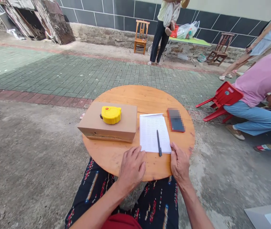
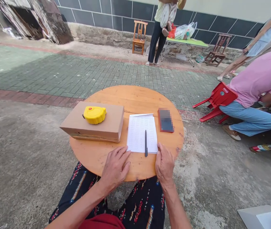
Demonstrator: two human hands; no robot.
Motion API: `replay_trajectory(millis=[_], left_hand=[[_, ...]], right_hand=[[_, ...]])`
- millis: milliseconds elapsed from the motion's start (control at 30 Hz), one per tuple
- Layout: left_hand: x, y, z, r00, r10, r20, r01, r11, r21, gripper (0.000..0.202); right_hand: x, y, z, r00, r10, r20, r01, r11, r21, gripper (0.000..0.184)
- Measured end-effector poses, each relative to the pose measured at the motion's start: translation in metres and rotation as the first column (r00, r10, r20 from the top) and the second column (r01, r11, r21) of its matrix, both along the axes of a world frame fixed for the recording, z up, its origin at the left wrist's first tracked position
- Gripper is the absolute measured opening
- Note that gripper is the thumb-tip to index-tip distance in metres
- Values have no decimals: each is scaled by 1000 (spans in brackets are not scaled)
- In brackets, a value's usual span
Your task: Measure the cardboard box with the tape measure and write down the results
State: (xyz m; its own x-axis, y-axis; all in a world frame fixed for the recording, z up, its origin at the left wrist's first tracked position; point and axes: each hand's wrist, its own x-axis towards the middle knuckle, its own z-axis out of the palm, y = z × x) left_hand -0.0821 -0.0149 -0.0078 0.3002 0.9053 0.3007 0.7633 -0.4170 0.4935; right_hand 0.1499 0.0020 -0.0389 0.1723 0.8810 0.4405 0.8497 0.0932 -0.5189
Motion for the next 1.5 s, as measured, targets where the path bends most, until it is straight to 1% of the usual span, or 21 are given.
replay_trajectory(millis=[133, 233, 333, 367, 433, 567, 633, 700, 800, 867, 900, 967, 1033, 1067, 1100, 1133, 1200, 1267, 1300, 1400, 1500], left_hand=[[1, -2, 2, 1000, 2, 8, -2, 1000, 0, 40], [-1, -5, 5, 997, -4, 82, 3, 1000, 11, 38], [-8, -14, 10, 982, -6, 191, -6, 998, 65, 31], [-11, -18, 12, 974, -7, 224, -14, 996, 91, 29], [-21, -27, 15, 960, -10, 280, -33, 989, 147, 28], [-52, -43, 15, 946, 18, 324, -101, 965, 241, 34], [-72, -45, 13, 943, 84, 321, -173, 951, 257, 37], [-93, -41, 13, 930, 168, 328, -258, 932, 254, 40], [-123, -28, 18, 881, 281, 380, -374, 906, 198, 40], [-140, -15, 24, 831, 341, 439, -428, 897, 113, 40], [-147, -7, 28, 801, 365, 474, -443, 894, 60, 40], [-160, 11, 35, 728, 406, 552, -459, 887, -47, 43], [-170, 32, 40, 654, 438, 616, -456, 879, -141, 49], [-173, 42, 41, 623, 452, 638, -449, 875, -181, 53], [-176, 53, 42, 594, 466, 655, -440, 871, -220, 57], [-178, 62, 42, 565, 480, 671, -427, 866, -261, 60], [-179, 78, 43, 508, 493, 706, -372, 865, -337, 63], [-176, 85, 44, 472, 461, 752, -270, 887, -375, 61], [-173, 86, 45, 461, 433, 774, -217, 901, -375, 59], [-168, 76, 49, 440, 367, 820, -122, 929, -350, 57], [-167, 52, 43, 417, 335, 845, -122, 942, -314, 58]], right_hand=[[5, 0, -1, 999, 11, -51, -9, 999, 32, 39], [13, -1, -4, 993, -26, -119, 35, 996, 77, 40], [10, 4, 7, 991, -29, -130, 42, 994, 97, 39], [4, 7, 16, 993, -10, -122, 24, 994, 109, 38], [-19, 15, 43, 991, 67, -116, -52, 990, 133, 37], [-92, 42, 109, 946, 313, -88, -296, 941, 161, 34], [-132, 62, 134, 907, 420, -18, -413, 899, 145, 42], [-168, 83, 149, 881, 468, 64, -472, 880, 55, 56], [-206, 108, 156, 857, 487, 169, -474, 873, -114, 68], [-218, 116, 155, 845, 500, 190, -466, 862, -199, 63], [-220, 117, 153, 850, 499, 168, -464, 861, -209, 60], [-217, 115, 150, 882, 472, 10, -464, 870, -169, 57], [-206, 107, 149, 870, 404, -284, -445, 890, -97, 57], [-198, 102, 149, 822, 351, -448, -416, 908, -53, 58], [-191, 98, 149, 745, 292, -599, -372, 928, -9, 58], [-183, 93, 150, 647, 234, -726, -312, 950, 28, 56], [-170, 85, 151, 429, 135, -893, -173, 983, 65, 50], [-161, 78, 150, 240, 57, -969, -86, 996, 37, 43], [-159, 75, 149, 175, 25, -984, -67, 998, 14, 40], [-159, 66, 141, 51, -18, -999, -71, 997, -22, 37], [-161, 51, 132, -50, -7, -999, -62, 998, -4, 34]])
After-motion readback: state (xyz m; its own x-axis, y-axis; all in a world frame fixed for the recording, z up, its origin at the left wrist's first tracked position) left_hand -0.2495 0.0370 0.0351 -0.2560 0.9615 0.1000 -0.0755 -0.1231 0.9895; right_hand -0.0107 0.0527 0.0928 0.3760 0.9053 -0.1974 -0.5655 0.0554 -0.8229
